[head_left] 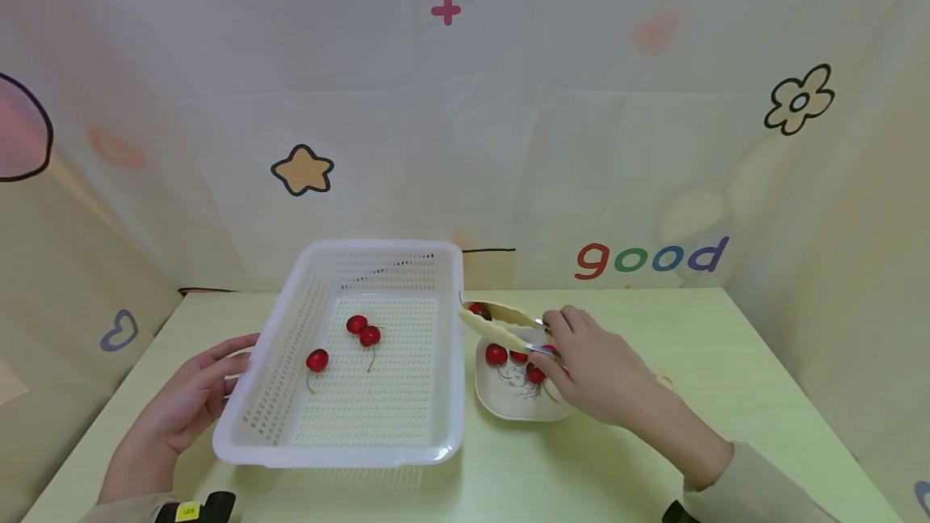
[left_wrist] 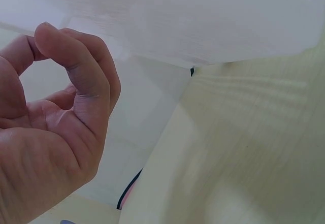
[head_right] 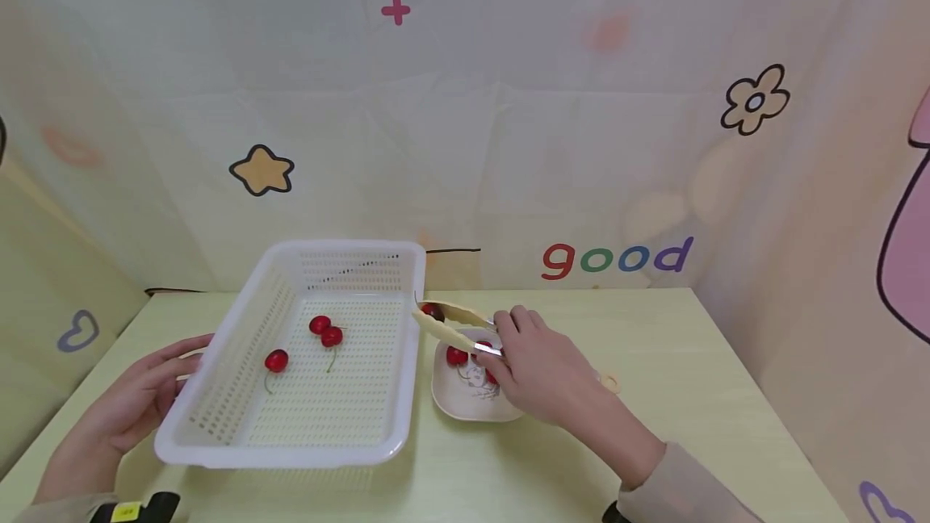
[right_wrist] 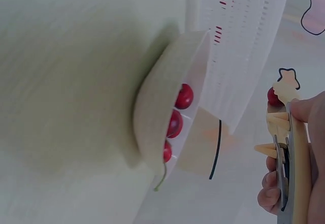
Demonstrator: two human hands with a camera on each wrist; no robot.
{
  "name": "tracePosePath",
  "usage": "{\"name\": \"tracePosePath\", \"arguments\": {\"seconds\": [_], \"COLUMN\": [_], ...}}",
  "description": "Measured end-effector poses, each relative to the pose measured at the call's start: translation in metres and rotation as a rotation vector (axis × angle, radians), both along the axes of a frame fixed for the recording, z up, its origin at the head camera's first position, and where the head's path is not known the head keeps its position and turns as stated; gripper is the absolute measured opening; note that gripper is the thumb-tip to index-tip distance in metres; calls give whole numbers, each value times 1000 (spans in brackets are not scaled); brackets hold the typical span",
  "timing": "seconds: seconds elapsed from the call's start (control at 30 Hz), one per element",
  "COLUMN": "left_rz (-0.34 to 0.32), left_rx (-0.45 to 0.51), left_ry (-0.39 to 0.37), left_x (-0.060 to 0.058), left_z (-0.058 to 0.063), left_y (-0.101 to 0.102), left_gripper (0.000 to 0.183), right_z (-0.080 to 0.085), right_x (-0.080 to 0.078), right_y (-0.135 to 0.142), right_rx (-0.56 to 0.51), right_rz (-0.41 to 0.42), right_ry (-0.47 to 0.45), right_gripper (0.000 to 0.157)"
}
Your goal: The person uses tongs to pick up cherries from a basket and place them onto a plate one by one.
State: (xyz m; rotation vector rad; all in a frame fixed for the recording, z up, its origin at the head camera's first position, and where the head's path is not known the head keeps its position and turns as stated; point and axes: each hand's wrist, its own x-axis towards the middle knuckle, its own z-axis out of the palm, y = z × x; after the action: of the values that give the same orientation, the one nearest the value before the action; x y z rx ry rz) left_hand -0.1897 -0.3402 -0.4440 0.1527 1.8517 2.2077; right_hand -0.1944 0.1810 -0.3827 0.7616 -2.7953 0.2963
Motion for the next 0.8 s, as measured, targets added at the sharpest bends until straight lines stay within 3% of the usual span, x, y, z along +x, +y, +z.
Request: {"name": "tracePosePath", "arguments": {"seconds": [0.37,0.8], "left_rz": [-6,12], "left_rx": [-1,-21], "left_ry": [8,4], "left_x": [0,2], "left_z": [0,2], "left_y": [0,1], "left_gripper": [31,29], "right_z": [-21,-43], "right_x": [11,13], "right_y": [20,37], "right_rx": [47,82], "right_rz": [-53,-38], "right_ry": [-43,-45], "right_gripper": [48,38]}}
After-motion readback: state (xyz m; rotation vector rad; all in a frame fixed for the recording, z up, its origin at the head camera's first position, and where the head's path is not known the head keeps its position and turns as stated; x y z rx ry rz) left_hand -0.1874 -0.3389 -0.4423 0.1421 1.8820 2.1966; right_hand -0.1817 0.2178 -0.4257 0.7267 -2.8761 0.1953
